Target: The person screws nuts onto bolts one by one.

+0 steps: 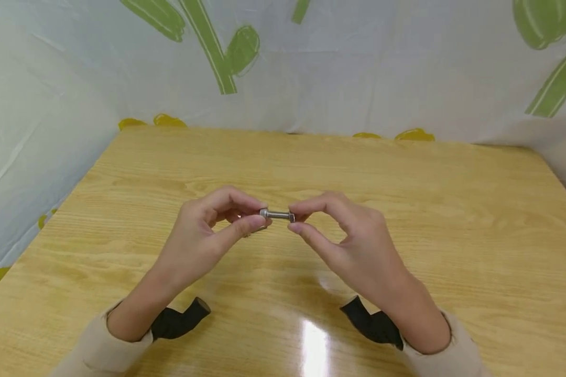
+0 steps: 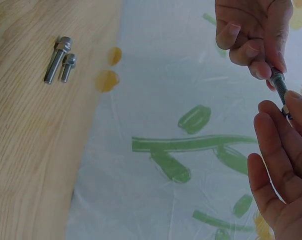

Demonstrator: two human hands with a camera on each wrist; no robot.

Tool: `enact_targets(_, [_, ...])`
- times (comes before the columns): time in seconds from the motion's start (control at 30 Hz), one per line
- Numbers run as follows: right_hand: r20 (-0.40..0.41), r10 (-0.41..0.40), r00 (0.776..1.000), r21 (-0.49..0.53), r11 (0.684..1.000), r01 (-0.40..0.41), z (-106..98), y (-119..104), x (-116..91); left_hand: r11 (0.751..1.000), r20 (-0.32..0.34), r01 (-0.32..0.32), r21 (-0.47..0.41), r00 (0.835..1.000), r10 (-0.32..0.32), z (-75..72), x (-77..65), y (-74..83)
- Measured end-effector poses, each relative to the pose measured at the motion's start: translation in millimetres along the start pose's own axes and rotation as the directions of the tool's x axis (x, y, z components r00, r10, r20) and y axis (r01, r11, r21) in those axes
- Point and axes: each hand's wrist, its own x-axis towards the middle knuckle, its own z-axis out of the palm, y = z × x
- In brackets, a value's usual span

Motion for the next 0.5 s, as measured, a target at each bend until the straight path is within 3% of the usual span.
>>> enact_targets(0.13, [-0.021, -0.056, 0.998, 0.034, 0.998, 0.057, 6, 44, -23, 0.999, 0.008, 0.037, -0.017, 0.999, -0.036, 0.7, -2.6, 1.3])
enact_targets(0.17, [-0.027, -0.062, 0.998, 0.022, 0.998, 0.062, 7, 45, -25, 0.999, 0.009, 0.04, -0.022, 0.999, -0.04, 0.9, -2.8, 1.3])
enact_targets(0.23, [-0.041, -0.082, 0.996, -0.002, 0.997, 0.082, 7, 37, -21, 0.999, 0.01, 0.042, -0.027, 0.999, -0.042, 1.0, -2.9, 1.6])
enact_targets(0.37, [-0.066, -0.111, 0.992, -0.021, 0.994, 0.11, 3, -1, -1, 0.997, 0.014, 0.068, -0.047, 0.998, -0.067, 0.0, -2.5, 4.1])
enact_targets(0.5, [-0.084, -0.144, 0.986, 0.015, 0.989, 0.146, 2, -1, 4, 0.988, 0.028, 0.132, -0.077, 0.991, -0.13, -2.8, -1.5, 8.7])
